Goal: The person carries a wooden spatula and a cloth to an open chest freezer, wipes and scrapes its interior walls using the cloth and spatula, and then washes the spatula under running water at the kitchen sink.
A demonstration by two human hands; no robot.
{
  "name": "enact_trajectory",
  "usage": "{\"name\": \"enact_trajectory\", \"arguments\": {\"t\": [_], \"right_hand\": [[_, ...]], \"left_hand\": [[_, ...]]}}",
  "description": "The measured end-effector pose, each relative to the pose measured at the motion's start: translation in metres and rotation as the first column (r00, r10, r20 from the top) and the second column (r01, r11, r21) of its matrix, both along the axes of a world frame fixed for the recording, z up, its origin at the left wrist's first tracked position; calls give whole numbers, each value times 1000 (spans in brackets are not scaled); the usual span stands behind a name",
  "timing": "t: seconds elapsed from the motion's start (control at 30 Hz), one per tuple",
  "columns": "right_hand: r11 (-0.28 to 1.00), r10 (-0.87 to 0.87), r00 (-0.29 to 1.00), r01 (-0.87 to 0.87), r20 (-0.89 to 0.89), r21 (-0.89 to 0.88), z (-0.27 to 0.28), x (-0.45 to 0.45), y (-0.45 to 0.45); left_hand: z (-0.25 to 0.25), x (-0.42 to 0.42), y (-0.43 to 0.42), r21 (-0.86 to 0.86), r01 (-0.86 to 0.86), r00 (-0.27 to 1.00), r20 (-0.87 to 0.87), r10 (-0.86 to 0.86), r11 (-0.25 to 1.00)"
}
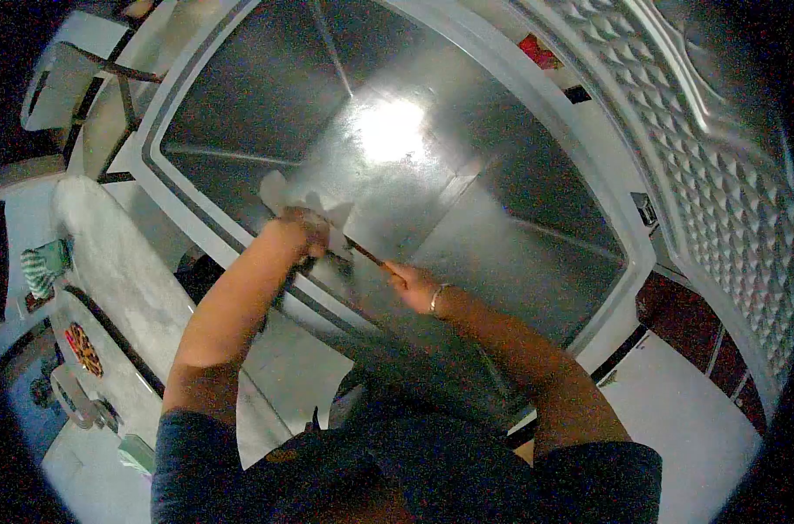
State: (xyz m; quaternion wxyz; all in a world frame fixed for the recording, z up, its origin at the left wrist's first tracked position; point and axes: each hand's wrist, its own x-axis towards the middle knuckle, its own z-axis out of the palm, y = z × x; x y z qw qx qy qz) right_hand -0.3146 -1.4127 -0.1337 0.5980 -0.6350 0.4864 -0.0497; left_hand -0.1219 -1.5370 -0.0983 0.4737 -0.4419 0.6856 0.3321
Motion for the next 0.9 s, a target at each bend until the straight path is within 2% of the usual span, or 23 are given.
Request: {"name": "enact_trajectory", "arguments": {"t": [0.03, 0.1, 0.13, 0.17, 0.2, 0.23, 0.3, 0.37, 0.4, 0.43, 0.5, 0.53, 0.57, 0.6, 0.63, 0.67, 0.7, 0.73, 0.8, 0.9], "right_hand": [[1000, 1, 1000, -1, -1, 0, -10, -10, 6], [988, 98, 994, -90, 56, -125, -29, -29, 16], [972, 159, 977, -129, -145, 197, -2, -30, 4], [862, 274, 911, -89, -310, 499, 26, -31, -9], [860, 276, 912, -93, -304, 502, 3, -52, 7], [943, 293, 900, -215, -323, 255, -38, -84, 38], [946, 302, 887, -325, -349, -6, -68, -96, 54], [938, 335, 835, -338, -438, 74, -87, -83, 52], [935, 345, 815, -339, -465, 100, -101, -76, 51], [788, 56, 938, 169, -342, 592, -140, -69, 48], [647, -9, 935, 275, -353, 711, -141, -26, 13], [660, -19, 936, 276, -351, 699, -157, -16, 10], [765, 15, 954, 182, -300, 618, -182, -6, 10], [901, 108, 962, 12, -252, 434, -210, 2, 12], [969, 246, 928, -225, -279, 104, -254, 9, 21], [868, 315, 861, -432, -400, -245, -331, 14, 45], [954, 243, 927, -281, -287, -102, -273, 36, 5], [989, 149, 964, -150, -218, 13, -234, 60, -27], [999, 44, 987, -40, -157, 28, -199, 87, -56], [999, -23, 996, 20, -92, -34, -181, 111, -83]], "left_hand": [[-4, 2, 0, -9, 10, 1000, -25, -10, 1000], [0, 10, -5, -19, 15, 999, -46, -16, 1000], [19, 16, -14, -137, -30, 989, -145, 10, 990], [41, 23, -24, -247, -83, 969, -246, 21, 966], [68, 30, -34, -350, -144, 963, -263, 50, 926], [87, 38, -40, -447, -202, 955, -286, 75, 872], [83, 73, -46, -738, -179, 935, -333, -120, 651], [92, 104, -50, -804, -218, 897, -388, -210, 553], [93, 117, -53, -804, -215, 898, -386, -211, 554], [93, 130, -55, -797, -274, 870, -444, -215, 539], [91, 149, -56, -787, -328, 840, -496, -219, 522], [88, 155, -56, -770, -353, 818, -530, -224, 532], [85, 158, -55, -751, -378, 794, -564, -228, 542], [85, 156, -52, -757, -439, 789, -582, -194, 484], [84, 156, -53, -756, -439, 789, -583, -194, 485], [84, 156, -54, -730, -470, 763, -619, -188, 495], [84, 156, -54, -703, -502, 735, -654, -180, 503], [84, 160, -54, -672, -523, 732, -669, -127, 525], [83, 160, -55, -675, -520, 731, -669, -136, 524], [86, 157, -54, -707, -505, 753, -641, -147, 495]]}}
